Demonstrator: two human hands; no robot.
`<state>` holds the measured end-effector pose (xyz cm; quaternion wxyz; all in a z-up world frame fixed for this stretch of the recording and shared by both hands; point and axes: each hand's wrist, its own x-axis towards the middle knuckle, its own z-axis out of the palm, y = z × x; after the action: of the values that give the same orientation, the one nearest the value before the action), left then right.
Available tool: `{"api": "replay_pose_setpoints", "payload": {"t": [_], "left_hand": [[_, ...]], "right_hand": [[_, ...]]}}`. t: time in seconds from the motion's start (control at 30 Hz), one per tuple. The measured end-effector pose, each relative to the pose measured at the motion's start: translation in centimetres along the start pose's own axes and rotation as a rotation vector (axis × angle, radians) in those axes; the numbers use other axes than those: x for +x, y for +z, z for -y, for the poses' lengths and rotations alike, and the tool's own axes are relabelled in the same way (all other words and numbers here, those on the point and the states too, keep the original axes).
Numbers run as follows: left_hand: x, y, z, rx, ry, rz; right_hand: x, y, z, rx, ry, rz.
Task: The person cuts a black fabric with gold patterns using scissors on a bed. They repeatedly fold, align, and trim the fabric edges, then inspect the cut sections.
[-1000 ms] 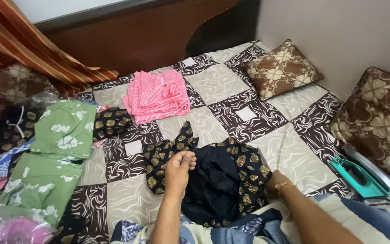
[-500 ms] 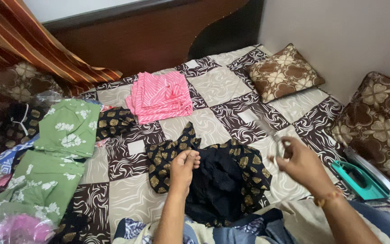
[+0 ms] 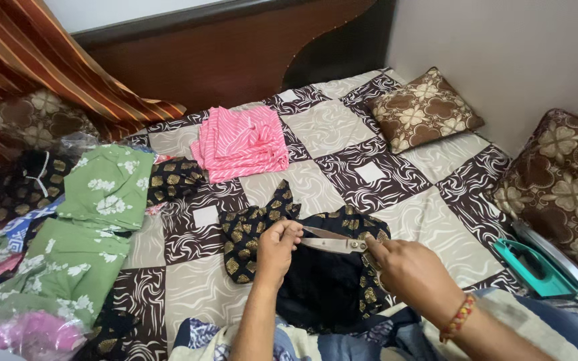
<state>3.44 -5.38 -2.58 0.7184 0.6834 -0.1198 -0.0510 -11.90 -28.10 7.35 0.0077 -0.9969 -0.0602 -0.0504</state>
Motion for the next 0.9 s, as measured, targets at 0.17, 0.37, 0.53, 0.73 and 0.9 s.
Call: {"api": "replay_pose_setpoints", "payload": {"t": [0.17, 0.37, 0.53, 0.73, 0.9], "left_hand": [[0.0, 0.0, -0.1, -0.012, 0.031, 0.011], [0.1, 0.1, 0.1, -0.013, 0.01, 0.017], [0.2, 0.1, 0.4, -0.019, 0.027, 0.032], [0.5, 0.1, 0.0, 0.03, 0.024, 0.01], [2.1, 1.8, -3.2, 0.364, 0.163, 0.013]], "right_hand": [[1.1, 1.0, 0.2, -0.022, -0.034, -0.031], [1.5, 1.4, -0.2, -0.036, -0.084, -0.04], [1.6, 1.6, 0.1, -0.035, -0.067, -0.018], [1.2, 1.8, -0.3, -0.003, -0.071, -0.071], [0.7, 4.2, -1.6, 0.198, 0.017, -0.086]]}}
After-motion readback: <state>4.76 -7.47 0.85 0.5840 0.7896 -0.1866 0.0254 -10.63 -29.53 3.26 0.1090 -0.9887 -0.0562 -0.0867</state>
